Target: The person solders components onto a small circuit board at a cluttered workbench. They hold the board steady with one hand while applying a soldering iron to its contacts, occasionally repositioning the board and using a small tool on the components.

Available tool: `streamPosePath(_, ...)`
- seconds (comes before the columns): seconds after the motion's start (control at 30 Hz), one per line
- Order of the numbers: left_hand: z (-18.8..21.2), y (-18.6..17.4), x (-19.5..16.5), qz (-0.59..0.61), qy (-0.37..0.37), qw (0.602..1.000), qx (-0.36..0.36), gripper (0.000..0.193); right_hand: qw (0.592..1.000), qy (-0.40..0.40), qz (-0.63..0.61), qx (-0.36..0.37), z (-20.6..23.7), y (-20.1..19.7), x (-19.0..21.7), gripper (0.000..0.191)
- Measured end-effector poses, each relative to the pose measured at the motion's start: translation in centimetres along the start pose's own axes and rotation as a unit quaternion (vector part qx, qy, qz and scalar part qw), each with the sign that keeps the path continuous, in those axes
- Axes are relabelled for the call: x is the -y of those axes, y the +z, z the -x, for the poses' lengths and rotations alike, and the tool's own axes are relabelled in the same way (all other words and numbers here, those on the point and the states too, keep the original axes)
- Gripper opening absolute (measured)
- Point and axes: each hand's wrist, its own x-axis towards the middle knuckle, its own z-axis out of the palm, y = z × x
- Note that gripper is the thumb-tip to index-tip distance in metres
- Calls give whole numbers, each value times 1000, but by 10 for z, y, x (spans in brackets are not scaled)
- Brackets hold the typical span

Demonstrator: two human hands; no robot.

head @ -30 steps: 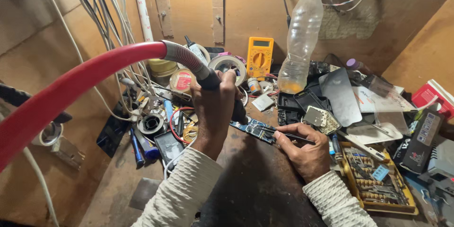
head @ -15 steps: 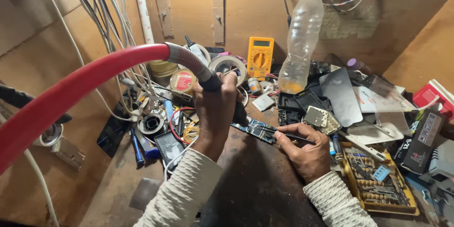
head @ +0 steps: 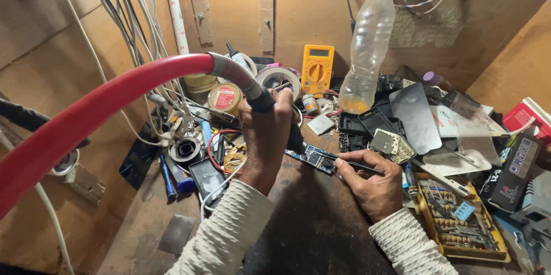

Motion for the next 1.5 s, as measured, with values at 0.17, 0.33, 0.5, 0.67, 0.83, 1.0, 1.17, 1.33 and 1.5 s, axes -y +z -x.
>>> streamPosePath(0.17,3,6,1,-6,2,1000,3,27,1000,-18,23,-3,0,-1,2,11)
streamPosePath(0.33,0,6,1,-20,11,1000,2,28,1000,0,13,7,0,0,2,11)
streamPosePath(0.5,0,5,2,-37,16,999,4,27,1000,11,25,14,0,0,2,12)
streamPosePath(0.67,-1,5,4,-35,27,999,3,27,999,29,7,22,-1,0,0,12)
streamPosePath(0.83,-3,6,4,-22,37,999,0,26,999,33,-15,28,-2,2,0,13)
streamPosePath(1.0,-3,5,3,-11,13,1000,7,27,999,26,10,27,-2,2,1,13)
streamPosePath(1.17,-3,5,2,3,21,1000,3,26,999,22,13,27,-2,2,2,13)
streamPosePath(1.33,-2,5,2,-10,14,1000,4,27,998,46,-21,27,-2,3,1,13)
streamPosePath(1.5,1,5,1,-27,9,1000,3,27,998,45,-34,31,-2,3,-1,13)
